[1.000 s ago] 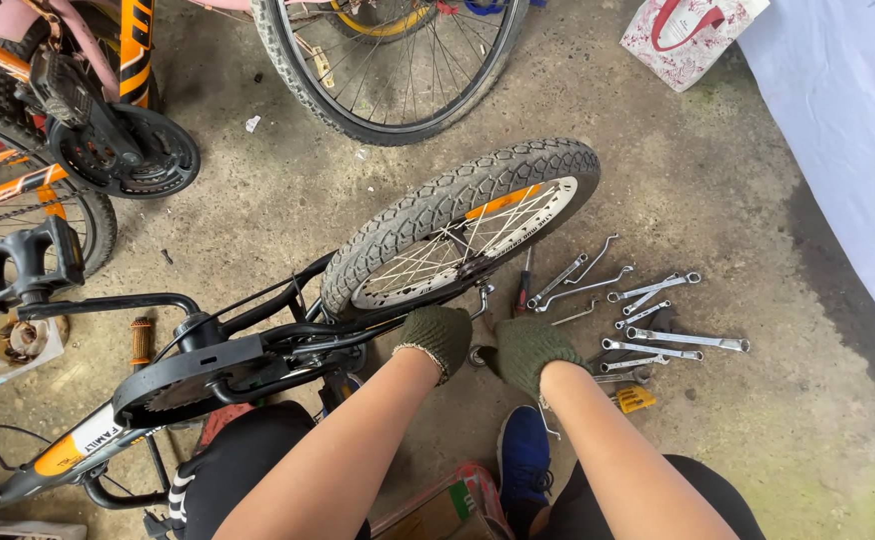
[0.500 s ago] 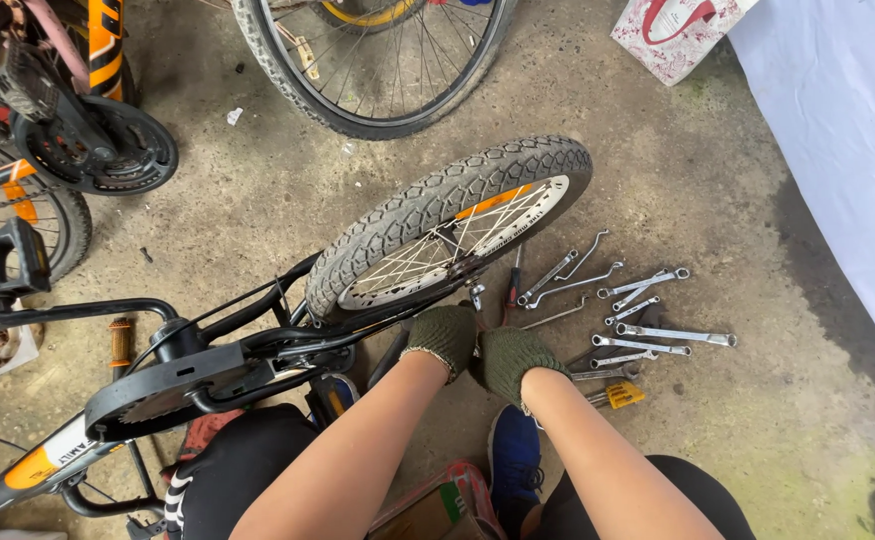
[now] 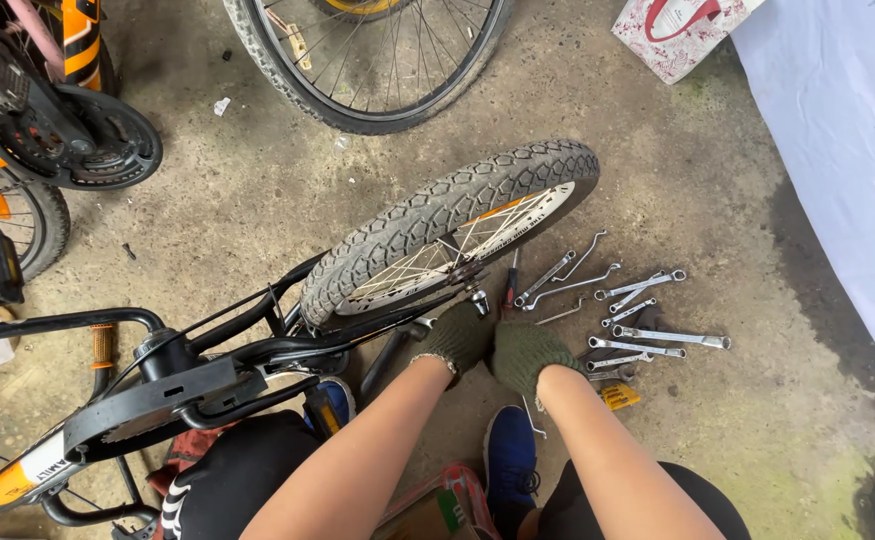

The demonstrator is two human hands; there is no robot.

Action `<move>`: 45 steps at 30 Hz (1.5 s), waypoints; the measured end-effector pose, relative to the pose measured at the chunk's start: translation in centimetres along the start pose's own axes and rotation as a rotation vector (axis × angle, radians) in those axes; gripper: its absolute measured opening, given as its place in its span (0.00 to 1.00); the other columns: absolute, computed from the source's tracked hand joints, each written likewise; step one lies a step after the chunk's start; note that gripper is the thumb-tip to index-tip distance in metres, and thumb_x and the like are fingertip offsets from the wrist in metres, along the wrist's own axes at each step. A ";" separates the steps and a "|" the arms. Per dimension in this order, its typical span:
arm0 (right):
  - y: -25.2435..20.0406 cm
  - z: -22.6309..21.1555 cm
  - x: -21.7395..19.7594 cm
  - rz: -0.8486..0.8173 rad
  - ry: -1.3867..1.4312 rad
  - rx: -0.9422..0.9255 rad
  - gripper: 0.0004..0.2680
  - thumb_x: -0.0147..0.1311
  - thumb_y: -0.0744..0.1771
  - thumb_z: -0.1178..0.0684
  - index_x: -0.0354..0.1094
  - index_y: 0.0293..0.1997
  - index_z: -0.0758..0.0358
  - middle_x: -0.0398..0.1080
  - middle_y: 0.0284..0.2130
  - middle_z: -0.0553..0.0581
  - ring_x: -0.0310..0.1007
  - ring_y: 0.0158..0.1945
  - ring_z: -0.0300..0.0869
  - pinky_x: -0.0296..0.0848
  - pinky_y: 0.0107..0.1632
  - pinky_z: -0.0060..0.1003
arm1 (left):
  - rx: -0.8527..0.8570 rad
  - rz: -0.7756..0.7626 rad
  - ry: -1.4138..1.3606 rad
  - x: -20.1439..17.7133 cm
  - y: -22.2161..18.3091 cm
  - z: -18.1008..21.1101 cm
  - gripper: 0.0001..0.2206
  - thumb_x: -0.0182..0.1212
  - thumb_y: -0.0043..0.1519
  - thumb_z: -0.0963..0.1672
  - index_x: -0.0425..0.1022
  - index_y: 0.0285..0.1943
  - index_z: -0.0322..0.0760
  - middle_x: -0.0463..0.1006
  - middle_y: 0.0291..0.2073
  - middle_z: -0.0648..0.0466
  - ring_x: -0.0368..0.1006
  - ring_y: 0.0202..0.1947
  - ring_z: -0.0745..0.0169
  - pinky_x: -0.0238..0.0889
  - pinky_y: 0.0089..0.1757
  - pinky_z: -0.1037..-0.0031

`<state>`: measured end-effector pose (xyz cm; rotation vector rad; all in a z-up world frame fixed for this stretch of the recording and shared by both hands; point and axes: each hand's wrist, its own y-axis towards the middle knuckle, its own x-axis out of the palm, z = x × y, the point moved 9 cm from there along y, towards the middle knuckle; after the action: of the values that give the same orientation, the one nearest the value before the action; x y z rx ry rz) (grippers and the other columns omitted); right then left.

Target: Tightening and loosening nuts on a bicycle wheel axle using various wrenches

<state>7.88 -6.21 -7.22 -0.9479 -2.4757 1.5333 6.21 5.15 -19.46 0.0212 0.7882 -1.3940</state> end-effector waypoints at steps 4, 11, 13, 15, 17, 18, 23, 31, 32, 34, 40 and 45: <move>0.5 0.5 -0.8 0.010 0.271 0.058 0.14 0.48 0.71 0.45 0.73 0.43 0.69 0.74 0.31 0.63 0.72 0.30 0.48 0.73 0.33 0.40 | -0.163 -0.041 -0.174 -3.7 -3.0 5.3 0.20 0.54 0.59 0.54 0.82 0.49 0.41 0.84 0.44 0.49 0.78 0.48 0.51 0.71 0.51 0.64; 0.9 0.9 -0.7 0.033 0.728 0.139 0.14 0.47 0.72 0.47 0.73 0.42 0.70 0.72 0.28 0.62 0.69 0.26 0.46 0.70 0.29 0.39 | -0.654 -0.364 -0.114 -11.9 -11.1 18.6 0.35 0.36 0.69 0.60 0.64 0.75 0.35 0.69 0.73 0.63 0.50 0.76 0.75 0.40 0.69 0.93; 7.4 5.6 -2.0 0.229 0.125 -0.007 0.13 0.55 0.65 0.37 0.71 0.50 0.47 0.74 0.38 0.49 0.72 0.41 0.38 0.74 0.41 0.34 | -0.544 -0.193 -0.145 -7.1 -7.6 12.8 0.33 0.44 0.65 0.61 0.71 0.68 0.37 0.74 0.67 0.56 0.59 0.72 0.62 0.49 0.68 0.76; 10.3 5.7 -2.4 0.405 -0.484 -0.154 0.21 0.63 0.59 0.28 0.70 0.58 0.23 0.77 0.48 0.35 0.76 0.56 0.30 0.79 0.53 0.29 | -0.431 -0.029 -0.178 -3.8 -4.3 8.7 0.32 0.52 0.62 0.61 0.79 0.62 0.38 0.78 0.61 0.48 0.68 0.67 0.47 0.57 0.68 0.58; 11.0 8.9 1.2 0.164 1.392 0.213 0.14 0.70 0.61 0.49 0.74 0.46 0.62 0.75 0.40 0.66 0.79 0.41 0.61 0.75 0.44 0.67 | -0.581 0.000 -0.246 -0.3 -2.4 4.1 0.34 0.52 0.49 0.71 0.78 0.58 0.65 0.79 0.57 0.71 0.71 0.63 0.67 0.59 0.64 0.68; 10.2 8.8 1.2 0.164 1.389 0.215 0.14 0.70 0.61 0.49 0.74 0.46 0.62 0.75 0.40 0.66 0.79 0.41 0.61 0.75 0.44 0.67 | -0.583 0.000 -0.248 -0.2 -2.5 3.9 0.34 0.52 0.49 0.71 0.78 0.58 0.65 0.79 0.57 0.71 0.71 0.63 0.67 0.59 0.64 0.68; 0.3 -0.7 -2.9 0.318 0.802 0.185 0.24 0.51 0.70 0.34 0.73 0.39 0.76 0.73 0.28 0.66 0.69 0.24 0.48 0.72 0.28 0.42 | -0.491 -0.044 -0.537 -7.6 -8.2 13.7 0.34 0.57 0.55 0.61 0.77 0.64 0.40 0.77 0.62 0.47 0.67 0.68 0.45 0.55 0.67 0.57; -2.8 -1.2 -6.9 0.499 0.729 -0.170 0.16 0.52 0.67 0.44 0.73 0.51 0.69 0.76 0.38 0.64 0.73 0.43 0.47 0.71 0.44 0.40 | -0.534 0.013 -0.865 -4.6 -5.2 9.4 0.32 0.61 0.59 0.55 0.68 0.67 0.31 0.79 0.53 0.39 0.75 0.54 0.41 0.68 0.53 0.54; -2.5 -0.9 -7.1 0.475 0.745 -0.227 0.22 0.56 0.66 0.35 0.71 0.56 0.67 0.76 0.46 0.68 0.75 0.55 0.53 0.74 0.56 0.47 | -0.547 0.050 -1.041 -1.4 -2.8 6.2 0.31 0.63 0.62 0.51 0.61 0.68 0.27 0.82 0.44 0.35 0.82 0.41 0.39 0.78 0.41 0.51; -5.0 -2.7 -8.4 0.552 0.412 -0.280 0.20 0.51 0.68 0.33 0.72 0.52 0.62 0.77 0.46 0.65 0.74 0.57 0.55 0.74 0.58 0.49 | -0.537 0.064 -1.015 -0.5 -2.4 5.1 0.30 0.63 0.62 0.50 0.63 0.67 0.26 0.81 0.43 0.36 0.82 0.40 0.41 0.79 0.39 0.52; -10.6 -8.4 -9.2 0.720 -0.215 -0.574 0.18 0.48 0.69 0.38 0.75 0.48 0.65 0.78 0.41 0.69 0.76 0.53 0.61 0.75 0.56 0.57 | -0.371 0.100 -0.783 -8.7 -10.8 11.7 0.30 0.60 0.64 0.52 0.62 0.71 0.30 0.72 0.57 0.35 0.69 0.58 0.37 0.63 0.57 0.44; -13.3 -10.5 -8.8 0.664 -0.268 -0.546 0.20 0.43 0.71 0.33 0.76 0.46 0.61 0.78 0.41 0.67 0.76 0.53 0.59 0.75 0.55 0.56 | -0.293 0.103 -0.181 -11.8 -13.8 14.0 0.32 0.56 0.62 0.61 0.64 0.73 0.54 0.76 0.62 0.54 0.64 0.69 0.46 0.52 0.68 0.50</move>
<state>12.76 -6.78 11.25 -1.9193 -3.0388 1.1528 1.19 5.97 2.89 -0.2844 0.8207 -1.1546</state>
